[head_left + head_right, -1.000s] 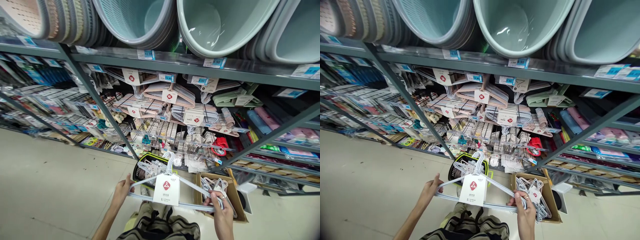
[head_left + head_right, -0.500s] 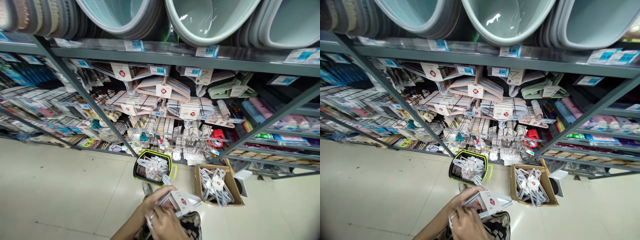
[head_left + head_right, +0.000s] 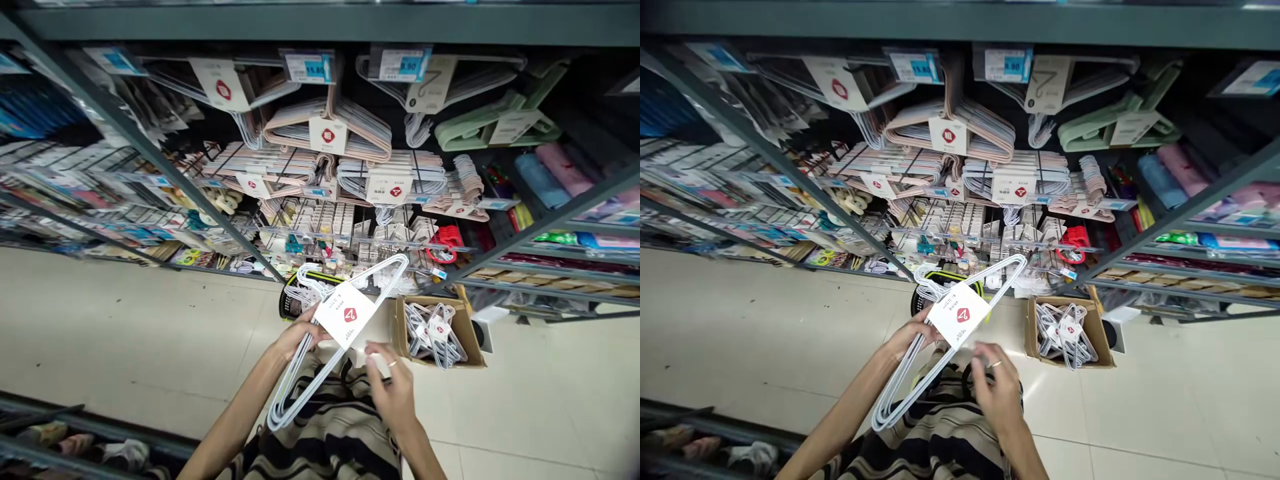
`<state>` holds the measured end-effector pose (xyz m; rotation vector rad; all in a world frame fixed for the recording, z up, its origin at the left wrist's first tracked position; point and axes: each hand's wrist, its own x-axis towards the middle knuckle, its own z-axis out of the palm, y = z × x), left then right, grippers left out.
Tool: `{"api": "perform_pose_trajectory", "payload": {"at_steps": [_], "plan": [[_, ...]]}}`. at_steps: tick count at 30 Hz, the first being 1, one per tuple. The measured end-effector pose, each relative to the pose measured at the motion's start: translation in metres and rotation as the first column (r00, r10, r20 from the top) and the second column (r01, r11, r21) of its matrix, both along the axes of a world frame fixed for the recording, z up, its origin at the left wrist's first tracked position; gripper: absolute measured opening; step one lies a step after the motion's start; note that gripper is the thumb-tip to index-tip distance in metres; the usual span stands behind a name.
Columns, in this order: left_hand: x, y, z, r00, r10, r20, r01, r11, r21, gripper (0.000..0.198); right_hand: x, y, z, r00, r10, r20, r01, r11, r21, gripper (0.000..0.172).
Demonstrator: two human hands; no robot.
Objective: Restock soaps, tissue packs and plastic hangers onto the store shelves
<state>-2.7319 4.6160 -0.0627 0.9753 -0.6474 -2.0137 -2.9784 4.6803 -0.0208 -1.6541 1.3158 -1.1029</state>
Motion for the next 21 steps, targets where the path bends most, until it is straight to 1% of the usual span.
{"api": "perform_pose_trajectory", "payload": {"at_steps": [1,2,3,4,6,8,10,14,17,19,21], "plan": [[0.003,-0.003,0.007,0.999,0.048,0.014,-0.048,0.999,0.013,0.092,-0.004,-0.009,-0.004,0.992,-0.100,0.073,0.091,0.989,0.119,0.027],[0.005,-0.006,0.014,0.996,0.082,0.026,-0.082,0.996,0.028,0.100,-0.005,-0.017,-0.007,0.974,-0.174,0.144,0.137,0.963,0.233,0.031],[0.006,-0.008,0.022,0.995,0.096,0.029,-0.097,0.995,0.038,0.105,-0.004,-0.024,-0.010,0.951,-0.224,0.213,0.146,0.934,0.327,0.038],[0.006,-0.009,0.029,0.996,0.087,0.026,-0.088,0.995,0.037,0.106,0.000,-0.030,-0.012,0.927,-0.248,0.280,0.125,0.912,0.392,0.045],[0.005,-0.013,0.041,0.999,0.046,0.003,-0.047,0.999,0.027,0.107,0.012,-0.037,-0.013,0.888,-0.246,0.387,0.043,0.885,0.464,0.053],[0.002,-0.015,0.049,1.000,0.011,-0.021,-0.011,1.000,0.014,0.108,0.026,-0.038,-0.012,0.858,-0.233,0.459,-0.034,0.864,0.502,0.052],[0.000,-0.016,0.052,1.000,-0.014,-0.025,0.014,1.000,0.007,0.109,0.038,-0.035,-0.011,0.826,-0.237,0.511,-0.080,0.848,0.524,0.051],[0.001,-0.012,0.045,0.999,-0.036,0.020,0.035,0.999,0.026,0.110,0.047,-0.025,-0.013,0.772,-0.277,0.572,-0.104,0.833,0.544,0.052],[0.004,-0.008,0.042,0.993,-0.048,0.112,0.043,0.998,0.051,0.110,0.047,-0.016,-0.020,0.748,-0.280,0.602,-0.124,0.832,0.541,0.050],[0.004,-0.008,0.049,0.977,-0.081,0.197,0.080,0.997,0.016,0.105,0.048,-0.010,-0.023,0.736,-0.295,0.610,-0.112,0.835,0.539,0.048],[0.004,-0.009,0.063,0.956,-0.136,0.259,0.162,0.983,-0.082,0.095,0.049,-0.003,-0.023,0.731,-0.316,0.604,-0.075,0.843,0.532,0.045]]}}
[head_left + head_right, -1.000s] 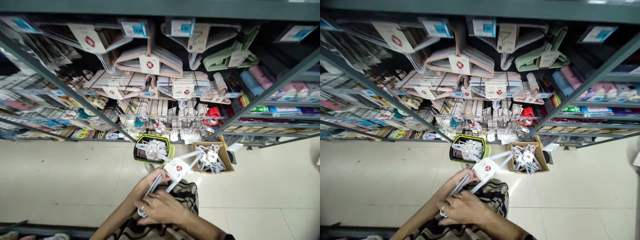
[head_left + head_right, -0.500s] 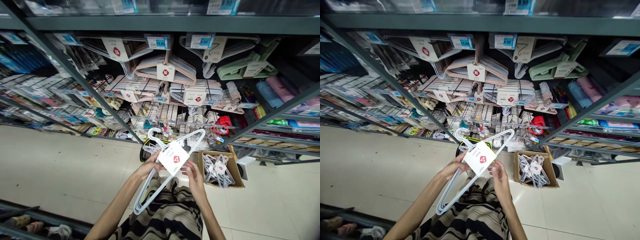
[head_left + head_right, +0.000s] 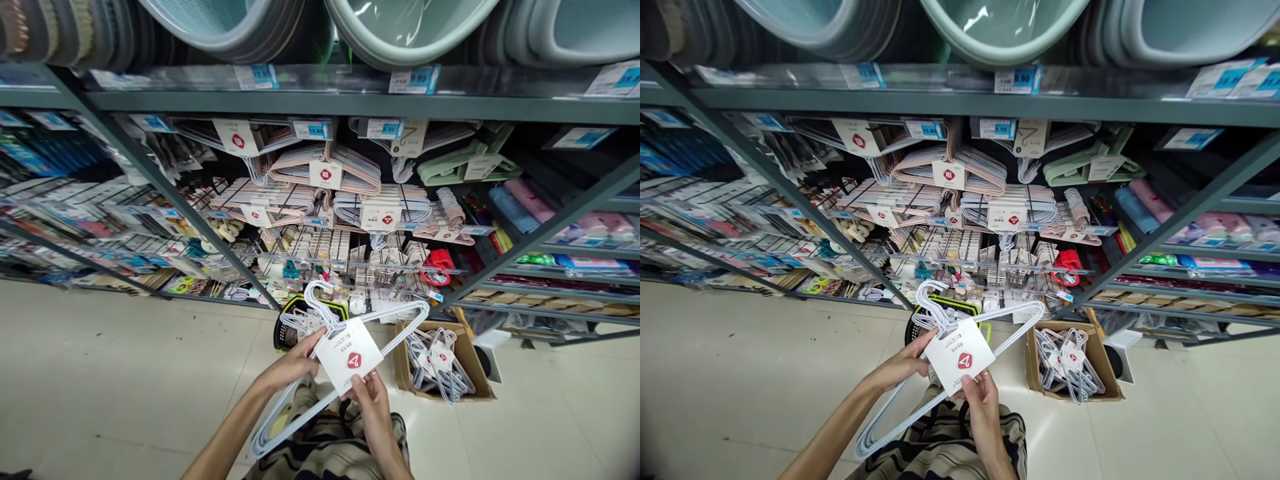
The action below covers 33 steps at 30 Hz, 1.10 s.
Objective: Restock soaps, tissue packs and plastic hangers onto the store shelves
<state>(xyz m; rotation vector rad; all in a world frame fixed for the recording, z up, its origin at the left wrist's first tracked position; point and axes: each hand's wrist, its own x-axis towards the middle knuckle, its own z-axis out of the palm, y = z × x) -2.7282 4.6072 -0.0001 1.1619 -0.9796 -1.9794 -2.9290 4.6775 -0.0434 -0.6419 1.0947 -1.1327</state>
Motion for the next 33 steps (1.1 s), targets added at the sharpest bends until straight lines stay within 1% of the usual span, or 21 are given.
{"api": "perform_pose_trajectory", "payload": {"at_steps": [2,4,5,6,7,9,11,13,15,17,19,22,24,26,28,30,31,32,33], "plan": [[-0.001,-0.001,0.014,0.997,-0.073,0.039,0.077,0.991,-0.108,0.078,0.001,0.006,0.003,0.999,-0.032,-0.031,0.031,0.999,-0.018,0.044],[-0.002,-0.001,0.022,0.988,-0.089,0.126,0.109,0.981,-0.158,0.057,0.001,0.008,0.005,0.996,-0.057,-0.062,0.055,0.998,-0.033,0.045],[-0.003,0.000,0.021,0.977,-0.086,0.195,0.117,0.982,-0.150,0.047,0.000,0.008,0.005,0.995,-0.062,-0.073,0.059,0.998,-0.036,0.046],[-0.003,0.002,0.017,0.960,-0.090,0.266,0.128,0.984,-0.127,0.039,-0.002,0.007,0.005,0.995,-0.067,-0.080,0.064,0.997,-0.039,0.048],[-0.004,0.004,0.011,0.940,-0.100,0.327,0.138,0.986,-0.097,0.035,-0.004,0.006,0.003,0.994,-0.070,-0.081,0.067,0.997,-0.042,0.050],[-0.008,0.010,-0.005,0.919,-0.092,0.384,0.122,0.991,-0.055,0.041,-0.007,0.002,-0.002,0.994,-0.085,-0.065,0.082,0.996,-0.044,0.053],[-0.014,0.014,-0.018,0.926,-0.033,0.375,0.054,0.997,-0.045,0.050,-0.008,0.000,-0.007,0.993,-0.119,-0.026,0.118,0.992,-0.030,0.050],[-0.019,0.017,-0.024,0.929,0.040,0.367,-0.018,0.998,-0.062,0.054,-0.007,-0.001,-0.011,0.989,-0.150,0.013,0.150,0.989,0.004,0.044],[-0.022,0.016,-0.022,0.926,0.070,0.370,-0.041,0.995,-0.087,0.054,-0.006,0.000,-0.013,0.986,-0.160,0.035,0.159,0.987,0.032,0.042],[-0.022,0.014,-0.015,0.926,0.091,0.365,-0.045,0.990,-0.132,0.050,-0.005,0.002,-0.014,0.987,-0.151,0.046,0.150,0.988,0.039,0.045],[-0.021,0.011,-0.008,0.929,0.116,0.353,-0.051,0.981,-0.189,0.046,-0.006,0.003,-0.013,0.989,-0.137,0.046,0.136,0.990,0.028,0.047],[-0.018,0.012,0.001,0.924,0.153,0.350,-0.060,0.963,-0.264,0.040,-0.008,0.001,-0.010,0.994,-0.103,0.023,0.102,0.995,0.004,0.043],[-0.016,0.014,0.007,0.913,0.171,0.371,-0.056,0.952,-0.302,0.036,-0.009,-0.002,-0.008,0.998,-0.070,0.005,0.070,0.997,-0.017,0.043],[-0.015,0.018,0.014,0.886,0.191,0.423,-0.033,0.935,-0.353,0.030,-0.010,-0.005,-0.008,0.999,-0.042,-0.014,0.041,0.998,-0.041,0.045],[-0.013,0.021,0.022,0.833,0.216,0.510,0.025,0.905,-0.425,0.023,-0.013,-0.010,-0.008,1.000,-0.023,-0.018,0.022,0.999,-0.048,0.049],[-0.010,0.024,0.029,0.752,0.251,0.609,0.131,0.849,-0.512,0.016,-0.019,-0.015,-0.008,1.000,-0.027,0.012,0.027,0.999,-0.029,0.052],[-0.008,0.026,0.032,0.705,0.288,0.648,0.192,0.803,-0.565,0.014,-0.024,-0.018,-0.007,0.998,-0.042,0.045,0.042,0.999,-0.011,0.054],[-0.006,0.027,0.034,0.658,0.338,0.673,0.258,0.738,-0.623,0.011,-0.030,-0.022,-0.004,0.994,-0.063,0.093,0.062,0.998,0.012,0.054],[-0.004,0.028,0.035,0.612,0.400,0.682,0.331,0.654,-0.681,0.010,-0.036,-0.026,-0.001,0.984,-0.085,0.156,0.080,0.996,0.036,0.054]]}}
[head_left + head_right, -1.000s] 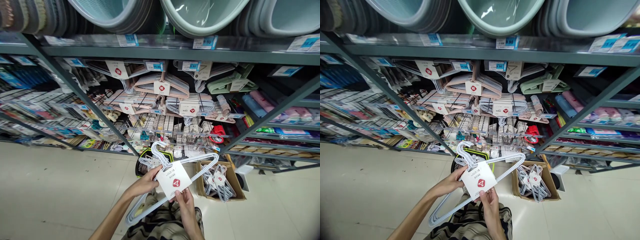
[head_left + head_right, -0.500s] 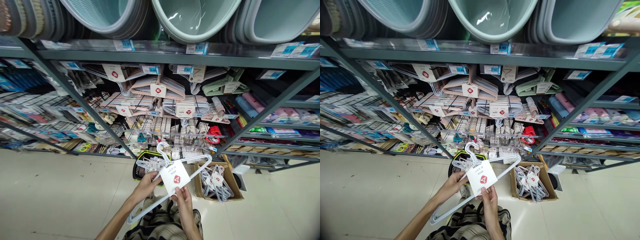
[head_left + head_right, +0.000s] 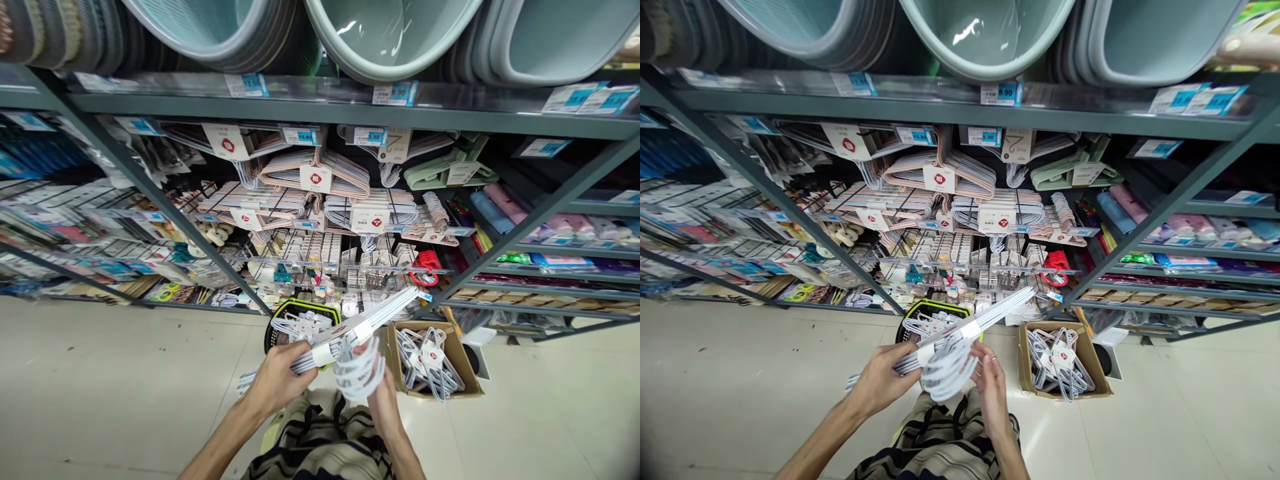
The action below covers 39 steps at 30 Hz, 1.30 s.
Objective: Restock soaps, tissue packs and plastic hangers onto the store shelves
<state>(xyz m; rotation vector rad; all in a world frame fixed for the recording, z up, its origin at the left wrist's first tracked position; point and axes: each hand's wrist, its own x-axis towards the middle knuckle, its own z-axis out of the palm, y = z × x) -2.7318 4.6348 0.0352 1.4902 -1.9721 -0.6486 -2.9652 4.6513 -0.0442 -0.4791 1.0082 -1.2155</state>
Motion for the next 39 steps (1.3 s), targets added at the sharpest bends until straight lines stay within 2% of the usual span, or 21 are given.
{"api": "perform_pose_trajectory", "payload": {"at_steps": [2,4,5,7,9,13,17,20,23,25,26,28,29,31,33,35,37,39], "plan": [[0.004,0.002,0.000,0.985,-0.048,0.167,0.091,0.961,-0.261,0.012,-0.014,-0.009,0.010,0.988,-0.032,0.152,0.029,0.999,0.025,0.057],[0.008,0.003,-0.002,0.932,-0.105,0.347,0.264,0.854,-0.449,0.011,-0.026,-0.017,0.020,0.965,-0.032,0.262,0.027,0.999,0.023,0.067],[0.009,0.004,-0.005,0.892,-0.130,0.433,0.359,0.788,-0.501,0.011,-0.031,-0.020,0.024,0.961,-0.022,0.277,0.018,1.000,0.015,0.070],[0.010,0.005,-0.010,0.808,-0.172,0.564,0.513,0.675,-0.530,0.012,-0.036,-0.023,0.030,0.972,-0.015,0.236,0.015,1.000,0.003,0.063],[0.009,0.007,-0.015,0.761,-0.197,0.618,0.582,0.627,-0.517,0.014,-0.037,-0.024,0.032,0.987,-0.024,0.160,0.026,1.000,-0.010,0.049],[0.006,0.009,-0.023,0.781,-0.190,0.594,0.553,0.652,-0.519,0.020,-0.034,-0.027,0.032,0.996,-0.017,0.083,0.022,0.998,-0.066,0.039],[0.007,0.010,-0.027,0.806,-0.142,0.575,0.498,0.688,-0.528,0.021,-0.031,-0.028,0.033,0.996,-0.023,0.089,0.031,0.996,-0.087,0.039],[0.008,0.011,-0.030,0.817,-0.151,0.557,0.468,0.738,-0.486,0.020,-0.030,-0.030,0.031,0.996,-0.022,0.082,0.028,0.996,-0.081,0.040],[0.007,0.012,-0.030,0.877,-0.141,0.460,0.365,0.818,-0.445,0.015,-0.030,-0.033,0.022,1.000,0.003,0.030,-0.001,0.999,-0.049,0.039],[0.007,0.009,-0.025,0.931,-0.083,0.355,0.226,0.895,-0.385,0.010,-0.031,-0.034,0.011,0.999,0.010,-0.046,-0.010,1.000,-0.011,0.042],[0.008,0.006,-0.022,0.951,-0.039,0.305,0.138,0.941,-0.309,0.009,-0.031,-0.034,0.006,0.995,0.005,-0.097,-0.004,1.000,0.011,0.045],[0.012,-0.002,-0.014,0.969,0.046,0.242,-0.031,0.997,-0.064,0.011,-0.033,-0.029,-0.004,0.977,0.006,-0.214,0.003,0.999,0.043,0.049],[0.015,-0.006,-0.011,0.972,0.078,0.221,-0.096,0.993,0.074,0.011,-0.035,-0.025,-0.007,0.960,0.003,-0.280,0.008,0.999,0.038,0.049],[0.022,-0.013,-0.004,0.981,0.122,0.150,-0.163,0.940,0.300,0.011,-0.038,-0.016,-0.012,0.901,-0.053,-0.431,0.047,0.999,-0.026,0.048],[0.029,-0.018,0.001,0.983,0.181,0.012,-0.167,0.881,0.442,0.010,-0.043,-0.009,-0.014,0.825,-0.173,-0.538,0.122,0.984,-0.128,0.047],[0.034,-0.022,0.007,0.957,0.242,-0.160,-0.122,0.836,0.534,0.013,-0.045,-0.007,-0.016,0.794,-0.271,-0.544,0.211,0.962,-0.173,0.044],[0.037,-0.025,0.014,0.921,0.269,-0.281,-0.062,0.815,0.576,0.016,-0.045,-0.009,-0.017,0.853,-0.265,-0.450,0.225,0.964,-0.141,0.044],[0.037,-0.027,0.022,0.905,0.264,-0.333,-0.011,0.798,0.603,0.017,-0.040,-0.014,-0.016,0.934,-0.195,-0.300,0.164,0.978,-0.126,0.057]]}}
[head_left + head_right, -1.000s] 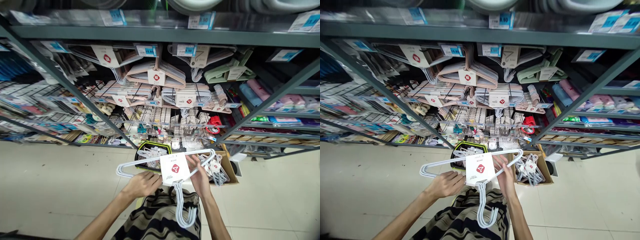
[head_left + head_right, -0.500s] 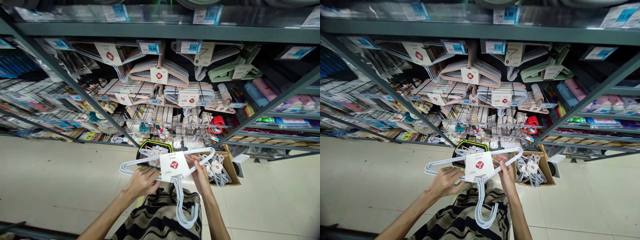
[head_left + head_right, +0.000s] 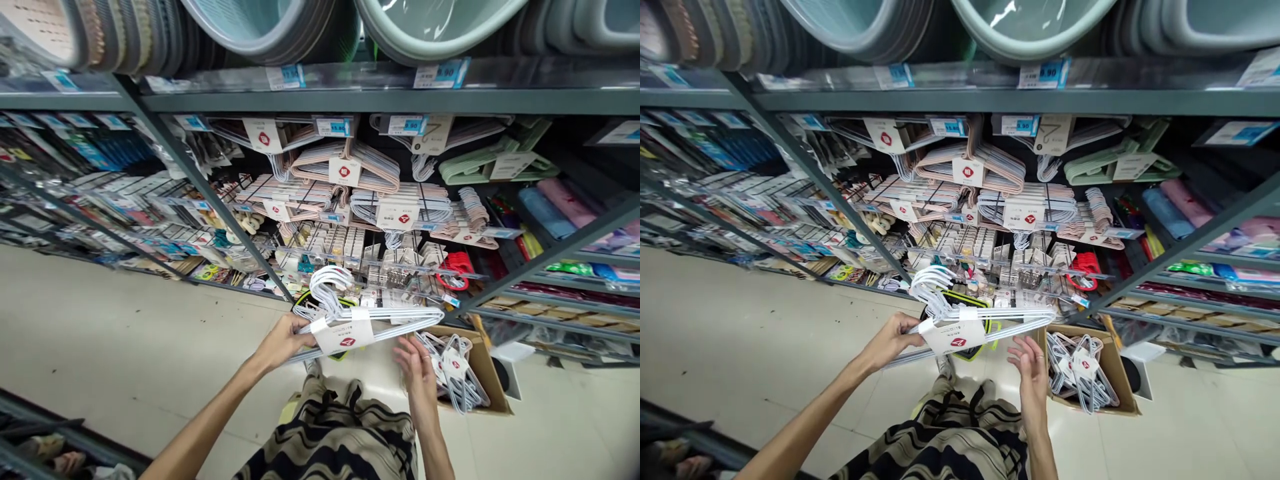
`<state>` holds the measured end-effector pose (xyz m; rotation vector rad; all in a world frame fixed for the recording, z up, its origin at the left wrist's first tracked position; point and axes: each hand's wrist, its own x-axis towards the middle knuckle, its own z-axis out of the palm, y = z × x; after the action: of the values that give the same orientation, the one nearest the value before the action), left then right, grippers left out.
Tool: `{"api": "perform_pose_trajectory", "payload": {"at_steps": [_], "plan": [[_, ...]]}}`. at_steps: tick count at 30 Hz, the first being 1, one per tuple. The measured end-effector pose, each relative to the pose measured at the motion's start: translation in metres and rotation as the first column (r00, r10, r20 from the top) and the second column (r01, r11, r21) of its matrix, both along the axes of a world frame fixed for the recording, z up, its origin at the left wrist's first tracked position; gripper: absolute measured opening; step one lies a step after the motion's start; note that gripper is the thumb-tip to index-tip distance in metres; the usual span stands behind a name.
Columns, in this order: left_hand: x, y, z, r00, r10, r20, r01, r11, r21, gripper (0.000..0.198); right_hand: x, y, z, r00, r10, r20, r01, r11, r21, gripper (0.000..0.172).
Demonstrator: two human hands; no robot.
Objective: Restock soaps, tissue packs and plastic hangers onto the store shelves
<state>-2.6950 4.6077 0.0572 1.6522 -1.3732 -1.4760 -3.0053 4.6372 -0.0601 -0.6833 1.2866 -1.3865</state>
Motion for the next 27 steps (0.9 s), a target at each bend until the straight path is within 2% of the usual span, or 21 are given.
{"api": "perform_pose_trajectory", "payload": {"at_steps": [2,4,7,9,12,15,18,21,24,27], "plan": [[-0.002,-0.001,0.007,0.999,-0.021,-0.037,0.022,0.999,0.041,0.017,0.008,-0.005,0.004,0.985,0.122,0.124,-0.115,0.991,-0.061,0.065],[-0.005,-0.002,0.008,0.998,-0.035,-0.058,0.039,0.996,0.078,0.018,0.016,-0.010,0.010,0.965,0.191,0.182,-0.172,0.978,-0.116,0.058],[-0.010,-0.003,0.001,0.999,-0.032,-0.036,0.036,0.994,0.106,0.021,0.024,-0.012,0.021,0.948,0.169,0.268,-0.138,0.982,-0.129,0.032],[-0.014,-0.002,-0.008,0.999,-0.028,-0.015,0.029,0.994,0.110,0.025,0.024,-0.011,0.027,0.922,0.128,0.366,-0.093,0.989,-0.114,0.024],[-0.017,-0.001,-0.023,0.997,-0.074,-0.020,0.075,0.993,0.092,0.029,0.019,-0.007,0.032,0.847,0.079,0.526,-0.054,0.997,-0.061,0.027],[-0.018,0.002,-0.038,0.987,-0.161,-0.026,0.162,0.985,0.054,0.036,0.011,-0.001,0.030,0.779,-0.005,0.627,0.007,1.000,0.000,0.043],[-0.018,0.005,-0.051,0.981,-0.191,0.038,0.191,0.982,0.013,0.044,0.007,0.003,0.023,0.768,-0.052,0.639,0.030,0.999,0.045,0.057],[-0.014,0.010,-0.059,0.975,-0.219,0.030,0.215,0.972,0.098,0.048,0.003,0.004,0.023,0.750,-0.107,0.653,0.057,0.994,0.097,0.060],[-0.009,0.019,-0.066,0.967,-0.247,-0.055,0.253,0.941,0.225,0.052,-0.001,-0.001,0.033,0.742,-0.137,0.657,0.090,0.990,0.104,0.058],[-0.005,0.031,-0.075,0.980,-0.184,-0.071,0.194,0.968,0.160,0.052,0.000,-0.011,0.048,0.763,-0.101,0.639,0.059,0.995,0.086,0.058]]}}
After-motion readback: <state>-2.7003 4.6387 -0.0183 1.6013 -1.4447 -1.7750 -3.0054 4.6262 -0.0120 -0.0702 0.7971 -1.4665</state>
